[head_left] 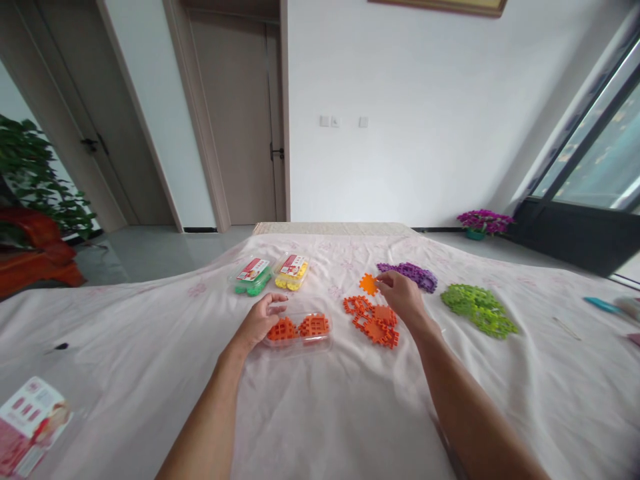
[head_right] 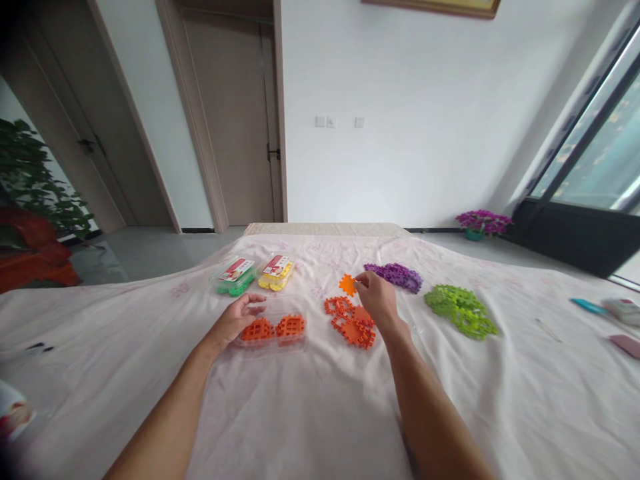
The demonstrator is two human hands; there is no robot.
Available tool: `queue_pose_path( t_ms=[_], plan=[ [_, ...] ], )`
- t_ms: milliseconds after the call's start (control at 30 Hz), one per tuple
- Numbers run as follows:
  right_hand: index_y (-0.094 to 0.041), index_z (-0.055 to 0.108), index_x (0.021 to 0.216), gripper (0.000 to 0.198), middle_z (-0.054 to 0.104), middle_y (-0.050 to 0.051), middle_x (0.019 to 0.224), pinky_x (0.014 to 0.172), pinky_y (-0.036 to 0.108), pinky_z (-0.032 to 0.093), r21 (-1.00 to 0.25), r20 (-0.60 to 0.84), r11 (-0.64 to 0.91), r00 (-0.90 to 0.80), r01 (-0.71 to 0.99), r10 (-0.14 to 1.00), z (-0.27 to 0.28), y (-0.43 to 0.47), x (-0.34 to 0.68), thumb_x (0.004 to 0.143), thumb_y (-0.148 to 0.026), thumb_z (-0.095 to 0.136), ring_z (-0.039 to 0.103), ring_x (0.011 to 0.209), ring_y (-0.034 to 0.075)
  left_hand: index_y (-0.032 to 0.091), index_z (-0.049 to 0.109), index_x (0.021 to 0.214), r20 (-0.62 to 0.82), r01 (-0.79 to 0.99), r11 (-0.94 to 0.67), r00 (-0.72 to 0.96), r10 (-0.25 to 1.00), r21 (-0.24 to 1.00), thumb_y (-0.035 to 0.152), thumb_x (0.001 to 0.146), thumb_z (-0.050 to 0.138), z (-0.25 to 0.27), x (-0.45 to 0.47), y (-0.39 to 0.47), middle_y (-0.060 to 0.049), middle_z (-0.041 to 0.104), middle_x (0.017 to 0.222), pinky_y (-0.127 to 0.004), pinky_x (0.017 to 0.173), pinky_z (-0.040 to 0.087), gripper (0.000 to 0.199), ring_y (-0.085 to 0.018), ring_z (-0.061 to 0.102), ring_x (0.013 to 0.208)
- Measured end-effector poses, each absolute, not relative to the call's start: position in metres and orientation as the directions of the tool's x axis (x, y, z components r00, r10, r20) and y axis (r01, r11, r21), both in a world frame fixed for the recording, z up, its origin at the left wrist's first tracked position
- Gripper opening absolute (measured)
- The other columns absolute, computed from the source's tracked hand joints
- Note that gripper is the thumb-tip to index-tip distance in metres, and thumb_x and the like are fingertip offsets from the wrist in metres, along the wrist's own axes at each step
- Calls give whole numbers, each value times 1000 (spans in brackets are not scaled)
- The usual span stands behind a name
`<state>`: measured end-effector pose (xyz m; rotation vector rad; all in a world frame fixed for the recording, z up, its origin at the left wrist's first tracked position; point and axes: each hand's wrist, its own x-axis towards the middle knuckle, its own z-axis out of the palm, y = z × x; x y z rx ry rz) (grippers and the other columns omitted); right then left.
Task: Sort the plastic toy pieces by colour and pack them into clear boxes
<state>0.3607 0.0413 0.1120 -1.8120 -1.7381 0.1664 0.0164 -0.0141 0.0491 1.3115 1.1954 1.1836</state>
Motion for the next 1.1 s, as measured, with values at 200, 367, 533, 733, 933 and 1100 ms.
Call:
queue_pose_path(
  t_ms=[200,367,533,733,933,1100],
  plan=[
    [-21,68,93,20,72,1,81,63,24,42,-649,301,341,-182,680,936,118,22,297,83,-33,55,64,71,15,19,57,107,61,59,-64,63,996,996,8,62,56,43,14,-11,-9,58,124,-28,79,51,46,-22,60,111],
    [-23,70,95,18,73,1,89,69,23,42,-512,290,452,-349,730,891,117,13,242,86,-27,55,64,80,15,20,57,108,47,34,-49,71,996,998,8,62,56,40,13,-10,-7,63,112,-28,78,52,47,-21,61,108],
    [-26,69,106,23,73,3,98,73,24,41,-331,177,475,-441,816,880,112,18,215,88,-28,54,65,91,18,19,55,110,24,-12,-23,92,995,1000,8,62,57,46,16,-13,-5,67,97,-27,70,52,49,-18,66,88],
    [-25,70,108,25,72,3,108,82,25,43,-337,212,479,-430,810,877,109,21,224,90,-26,52,64,100,18,20,54,113,0,-1,0,108,994,1000,14,66,62,50,17,-15,-3,68,89,-26,63,51,48,-16,66,71],
    [-23,71,105,25,73,2,102,77,24,45,-452,251,411,-329,792,910,105,21,249,88,-23,52,66,92,17,21,60,108,70,68,-75,69,995,995,10,64,58,42,13,-11,-8,64,113,-27,74,52,45,-24,58,114],
    [-24,72,101,24,73,1,100,79,26,45,-471,322,482,-365,739,873,101,12,252,88,-25,52,64,92,17,21,61,106,48,71,-54,85,995,996,13,66,59,42,12,-11,-9,65,113,-32,78,53,41,-25,59,112]
  ],
)
